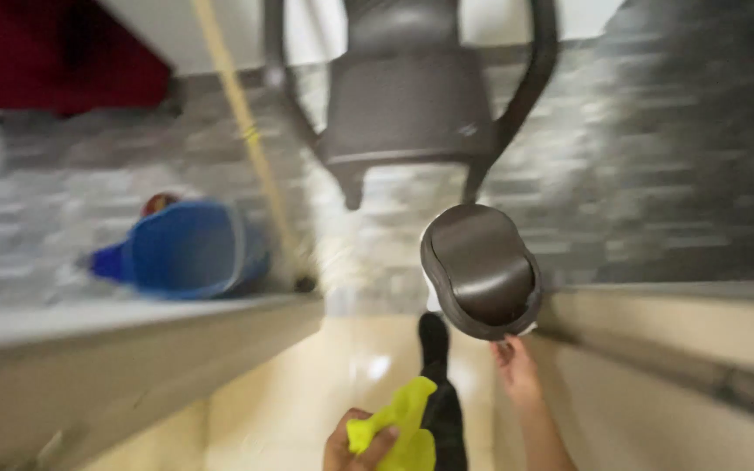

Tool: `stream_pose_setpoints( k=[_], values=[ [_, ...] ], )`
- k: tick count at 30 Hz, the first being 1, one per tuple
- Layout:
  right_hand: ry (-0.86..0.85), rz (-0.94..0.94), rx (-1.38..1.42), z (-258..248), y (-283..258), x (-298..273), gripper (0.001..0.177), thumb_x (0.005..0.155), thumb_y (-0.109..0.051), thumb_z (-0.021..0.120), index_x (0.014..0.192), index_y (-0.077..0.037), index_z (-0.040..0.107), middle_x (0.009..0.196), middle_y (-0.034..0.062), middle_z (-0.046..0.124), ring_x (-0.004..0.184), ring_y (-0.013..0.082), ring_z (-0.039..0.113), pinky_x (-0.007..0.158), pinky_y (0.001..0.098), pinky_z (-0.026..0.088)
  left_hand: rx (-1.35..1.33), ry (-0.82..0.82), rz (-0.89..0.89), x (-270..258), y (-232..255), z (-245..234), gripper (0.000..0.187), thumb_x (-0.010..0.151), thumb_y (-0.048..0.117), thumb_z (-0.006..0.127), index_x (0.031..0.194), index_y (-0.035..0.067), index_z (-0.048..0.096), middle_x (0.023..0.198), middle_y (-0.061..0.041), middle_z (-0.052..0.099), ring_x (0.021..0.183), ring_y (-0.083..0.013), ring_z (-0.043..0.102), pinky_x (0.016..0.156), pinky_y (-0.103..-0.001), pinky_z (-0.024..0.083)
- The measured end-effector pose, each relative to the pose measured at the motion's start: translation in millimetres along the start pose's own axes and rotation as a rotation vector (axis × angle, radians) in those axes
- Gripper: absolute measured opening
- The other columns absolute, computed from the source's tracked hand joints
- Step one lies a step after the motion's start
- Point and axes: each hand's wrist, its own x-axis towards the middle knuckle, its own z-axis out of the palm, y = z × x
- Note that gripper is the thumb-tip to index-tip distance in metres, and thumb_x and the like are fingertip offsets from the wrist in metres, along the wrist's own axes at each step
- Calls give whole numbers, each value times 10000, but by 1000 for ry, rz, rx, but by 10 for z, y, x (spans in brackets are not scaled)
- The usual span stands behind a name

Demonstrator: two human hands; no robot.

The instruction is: Cleaning bathroom surfaces including the sink, toilet, and shower walls with a cloth, and mopping the floor.

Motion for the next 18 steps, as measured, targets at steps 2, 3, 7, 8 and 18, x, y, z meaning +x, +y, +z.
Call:
stream_pose_setpoints(
  k=[2, 3, 7, 8, 18],
  values=[
    [-60, -50, -94, 1, 141, -684, 81, 830, -72, 582, 803, -65, 506, 736, 74, 599, 646, 157, 615, 637, 227, 548, 54, 12, -187, -328, 173, -285, 263, 647, 114, 796, 767, 35, 576, 666, -154, 641, 609, -264, 608, 603, -328, 497],
    [-117, -121, -177, -2, 168, -1019, 127, 848, -42, 552, 773, -81, 457, 738, 63, 564, 671, 171, 600, 671, 257, 548, 105, 2, -369, -490, 267, -401, 274, 697, 173, 765, 843, 48, 571, 807, -171, 673, 740, -301, 640, 711, -350, 515],
    [-106, -76, -295, -98, 454, -1785, 162, 835, -49, 590, 739, -87, 464, 757, 72, 548, 683, 168, 563, 718, 293, 529, -63, -15, -184, -659, -298, -1062, 248, 676, 33, 792, 696, 23, 545, 588, -127, 568, 531, -237, 560, 536, -331, 462],
    [-132, -67, -339, -119, 523, -1868, 151, 819, -35, 606, 749, -68, 477, 758, 58, 525, 661, 173, 553, 729, 313, 537, -63, 1, -231, -721, -293, -1154, 243, 693, 46, 778, 706, 23, 536, 617, -138, 577, 566, -254, 572, 564, -338, 462],
    [-390, 120, -739, -253, 1621, -1510, 61, 801, -28, 601, 855, -8, 581, 763, 143, 610, 565, 234, 564, 645, 380, 546, -73, 205, -132, -594, -1361, -1798, 296, 639, 122, 837, 654, 53, 550, 524, -56, 512, 493, -160, 480, 495, -261, 403]
  ],
)
